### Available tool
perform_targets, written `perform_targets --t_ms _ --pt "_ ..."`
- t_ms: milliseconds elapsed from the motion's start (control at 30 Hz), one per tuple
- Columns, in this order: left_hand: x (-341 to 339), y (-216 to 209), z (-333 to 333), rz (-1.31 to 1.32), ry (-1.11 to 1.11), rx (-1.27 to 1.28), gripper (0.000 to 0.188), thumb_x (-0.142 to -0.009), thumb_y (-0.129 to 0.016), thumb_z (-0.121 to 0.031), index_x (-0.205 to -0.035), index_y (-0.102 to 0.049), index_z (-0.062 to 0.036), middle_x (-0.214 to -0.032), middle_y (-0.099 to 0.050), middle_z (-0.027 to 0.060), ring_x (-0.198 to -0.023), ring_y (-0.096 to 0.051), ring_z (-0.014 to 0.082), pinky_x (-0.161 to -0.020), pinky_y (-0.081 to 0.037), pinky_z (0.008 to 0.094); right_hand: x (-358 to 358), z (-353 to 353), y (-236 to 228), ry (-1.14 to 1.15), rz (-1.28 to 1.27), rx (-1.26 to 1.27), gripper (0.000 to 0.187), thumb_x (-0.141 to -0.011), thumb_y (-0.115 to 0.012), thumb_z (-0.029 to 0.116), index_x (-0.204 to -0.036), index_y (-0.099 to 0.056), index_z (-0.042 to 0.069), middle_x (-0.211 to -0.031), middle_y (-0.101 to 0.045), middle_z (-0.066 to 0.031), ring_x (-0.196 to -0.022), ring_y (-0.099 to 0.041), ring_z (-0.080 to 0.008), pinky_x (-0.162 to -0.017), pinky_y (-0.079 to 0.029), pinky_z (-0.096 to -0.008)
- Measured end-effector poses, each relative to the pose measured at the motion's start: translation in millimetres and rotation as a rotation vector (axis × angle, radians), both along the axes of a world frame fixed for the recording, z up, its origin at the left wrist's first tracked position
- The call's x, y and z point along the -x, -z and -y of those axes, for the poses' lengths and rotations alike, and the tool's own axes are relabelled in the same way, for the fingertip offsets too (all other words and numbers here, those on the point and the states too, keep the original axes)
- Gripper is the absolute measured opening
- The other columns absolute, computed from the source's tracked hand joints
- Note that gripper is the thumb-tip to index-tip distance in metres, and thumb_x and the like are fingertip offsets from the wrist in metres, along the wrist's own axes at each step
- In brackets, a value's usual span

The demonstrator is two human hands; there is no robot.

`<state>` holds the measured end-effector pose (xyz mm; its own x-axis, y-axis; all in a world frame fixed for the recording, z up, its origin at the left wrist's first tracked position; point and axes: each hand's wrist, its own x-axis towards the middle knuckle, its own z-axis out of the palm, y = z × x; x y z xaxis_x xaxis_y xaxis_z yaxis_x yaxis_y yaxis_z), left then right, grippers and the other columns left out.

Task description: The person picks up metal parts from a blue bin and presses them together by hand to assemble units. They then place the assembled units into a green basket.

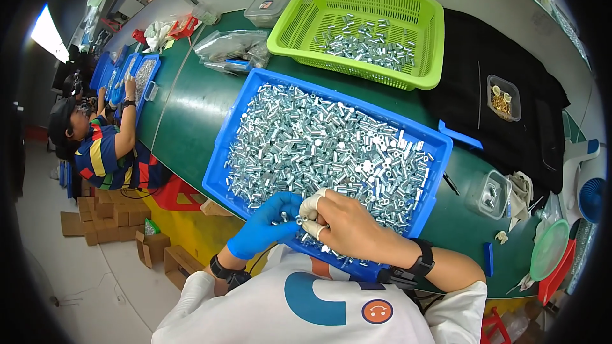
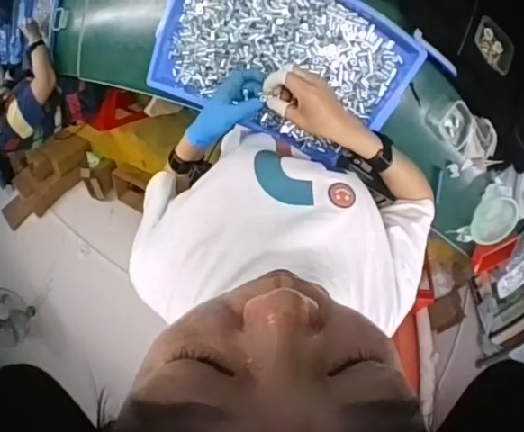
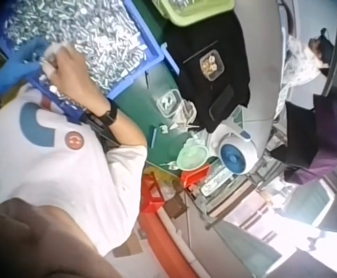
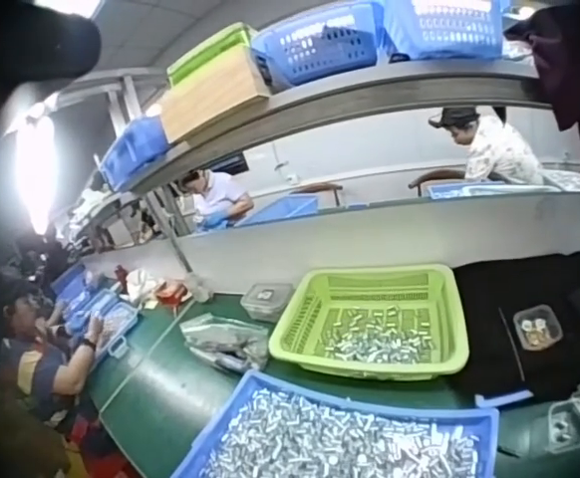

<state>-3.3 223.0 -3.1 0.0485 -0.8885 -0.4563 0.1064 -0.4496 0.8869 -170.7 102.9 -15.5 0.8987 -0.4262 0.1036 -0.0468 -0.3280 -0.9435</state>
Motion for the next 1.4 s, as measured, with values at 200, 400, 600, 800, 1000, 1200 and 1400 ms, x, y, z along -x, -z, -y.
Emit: perform_targets --t_ms 200,400,600,800,1000,1200,1400 --pt "3 17 -5 0.488 0.141 0.538 0.014 -0.083 -0.060 -0.004 -0.096 -0.055 -0.0042 -0.091 -0.054 0.0010 -0.074 -0.052 0.0088 -0.063 -0.045 0.0229 0 5 -1 -0.071 0.080 0.018 0.020 -0.078 -0.068 0.006 -0.096 -0.062 0.004 -0.081 -0.062 -0.0111 -0.066 -0.061 -0.0234 -0.060 -0.051 -0.0330" --pt "-2 4 -5 -0.158 -0.220 -0.032 0.008 -0.085 -0.058 -0.009 -0.086 -0.054 -0.0022 -0.082 -0.057 0.0025 -0.066 -0.052 0.0101 -0.057 -0.043 0.0219 -13 27 3 -0.004 -0.328 0.547 0.019 -0.078 -0.069 0.014 -0.092 -0.061 0.003 -0.078 -0.061 -0.0136 -0.065 -0.061 -0.0311 -0.059 -0.050 -0.0386" --pt "-10 -6 6 -0.299 -0.379 -0.174 0.014 -0.087 -0.060 -0.014 -0.078 -0.057 -0.0042 -0.070 -0.055 0.0021 -0.060 -0.051 0.0079 -0.051 -0.039 0.0211 -28 26 10 -0.011 -0.297 0.538 0.018 -0.079 -0.065 0.017 -0.079 -0.057 0.000 -0.077 -0.058 -0.0167 -0.068 -0.061 -0.0343 -0.060 -0.051 -0.0418" --pt "-5 -2 4 -0.106 -0.338 -0.148 0.013 -0.087 -0.061 -0.016 -0.081 -0.060 -0.0052 -0.070 -0.056 0.0011 -0.055 -0.048 0.0070 -0.048 -0.035 0.0204 -30 25 10 -0.032 -0.263 0.458 0.016 -0.078 -0.065 0.014 -0.081 -0.057 0.001 -0.079 -0.058 -0.0169 -0.071 -0.061 -0.0326 -0.061 -0.051 -0.0420" --pt "-17 5 1 -0.153 -0.340 -0.138 0.016 -0.085 -0.063 -0.016 -0.096 -0.066 -0.0034 -0.072 -0.060 0.0007 -0.060 -0.052 0.0071 -0.052 -0.038 0.0199 -29 24 12 -0.056 -0.239 0.596 0.011 -0.079 -0.064 0.010 -0.082 -0.059 0.001 -0.081 -0.059 -0.0144 -0.075 -0.061 -0.0312 -0.061 -0.051 -0.0397" --pt "0 -2 3 0.208 -0.192 0.011 0.018 -0.083 -0.066 -0.011 -0.099 -0.067 -0.0034 -0.082 -0.063 0.0009 -0.074 -0.056 0.0072 -0.065 -0.044 0.0206 -10 27 6 -0.072 -0.053 0.102 0.018 -0.076 -0.069 0.006 -0.094 -0.066 0.006 -0.091 -0.062 -0.0104 -0.082 -0.062 -0.0248 -0.069 -0.052 -0.0326" --pt "4 -5 8 0.146 -0.040 -0.018 0.018 -0.080 -0.069 -0.006 -0.098 -0.066 -0.0033 -0.091 -0.064 0.0010 -0.080 -0.057 0.0071 -0.072 -0.047 0.0218 4 19 2 -0.073 0.135 -0.108 0.025 -0.075 -0.071 0.001 -0.098 -0.069 0.009 -0.102 -0.062 -0.0059 -0.093 -0.061 -0.0202 -0.076 -0.051 -0.0292"
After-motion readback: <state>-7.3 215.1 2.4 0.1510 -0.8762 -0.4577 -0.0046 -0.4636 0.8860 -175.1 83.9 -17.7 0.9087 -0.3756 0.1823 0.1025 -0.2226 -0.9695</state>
